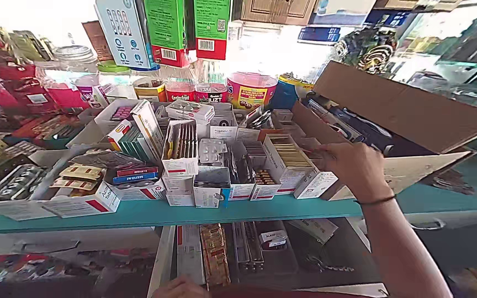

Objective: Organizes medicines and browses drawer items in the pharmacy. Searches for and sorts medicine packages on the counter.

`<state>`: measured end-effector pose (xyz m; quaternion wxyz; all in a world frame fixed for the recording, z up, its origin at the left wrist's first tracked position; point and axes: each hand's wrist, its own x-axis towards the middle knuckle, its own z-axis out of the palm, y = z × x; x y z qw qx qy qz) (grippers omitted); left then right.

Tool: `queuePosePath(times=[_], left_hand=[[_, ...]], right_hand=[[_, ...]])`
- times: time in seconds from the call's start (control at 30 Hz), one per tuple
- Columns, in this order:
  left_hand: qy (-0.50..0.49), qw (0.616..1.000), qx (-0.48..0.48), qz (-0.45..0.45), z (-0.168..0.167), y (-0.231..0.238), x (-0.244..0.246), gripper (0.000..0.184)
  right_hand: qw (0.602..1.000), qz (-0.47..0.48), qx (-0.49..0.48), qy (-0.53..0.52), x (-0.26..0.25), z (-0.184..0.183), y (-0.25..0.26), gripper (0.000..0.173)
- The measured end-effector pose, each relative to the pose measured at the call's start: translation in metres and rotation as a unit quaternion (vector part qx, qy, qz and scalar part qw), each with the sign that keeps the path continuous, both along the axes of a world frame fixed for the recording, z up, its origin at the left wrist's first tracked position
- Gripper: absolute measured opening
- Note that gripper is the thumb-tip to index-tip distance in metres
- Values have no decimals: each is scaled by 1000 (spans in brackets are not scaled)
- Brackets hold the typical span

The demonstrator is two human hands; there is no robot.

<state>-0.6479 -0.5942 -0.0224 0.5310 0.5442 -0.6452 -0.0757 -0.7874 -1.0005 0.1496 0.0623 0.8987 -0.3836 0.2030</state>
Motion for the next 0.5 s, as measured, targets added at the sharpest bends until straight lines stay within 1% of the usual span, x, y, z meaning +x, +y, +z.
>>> queuePosePath(times=[0.03, 0.1, 0.17, 0.23, 0.33, 0.5], left_hand=[[5, 1000, 5, 24, 1, -7, -2, 31], [9, 996, 25, 86, 5, -22, -10, 27], [2, 993, 39, 114, 6, -38, -14, 27], [-10, 992, 53, 115, 5, -49, -15, 29], [-46, 986, 83, 139, 7, -58, -14, 28], [-96, 971, 126, 181, 4, -59, -9, 24]], right_hand=[[998, 19, -37, -45, -7, -2, 3, 25], [982, 55, -120, -134, -23, -3, 6, 30], [969, 86, -155, -171, -39, -2, 3, 30], [968, 114, -148, -167, -48, -3, -1, 28], [964, 110, -179, -160, -47, -10, -4, 32], [983, 118, -102, -96, -51, -11, -5, 33]])
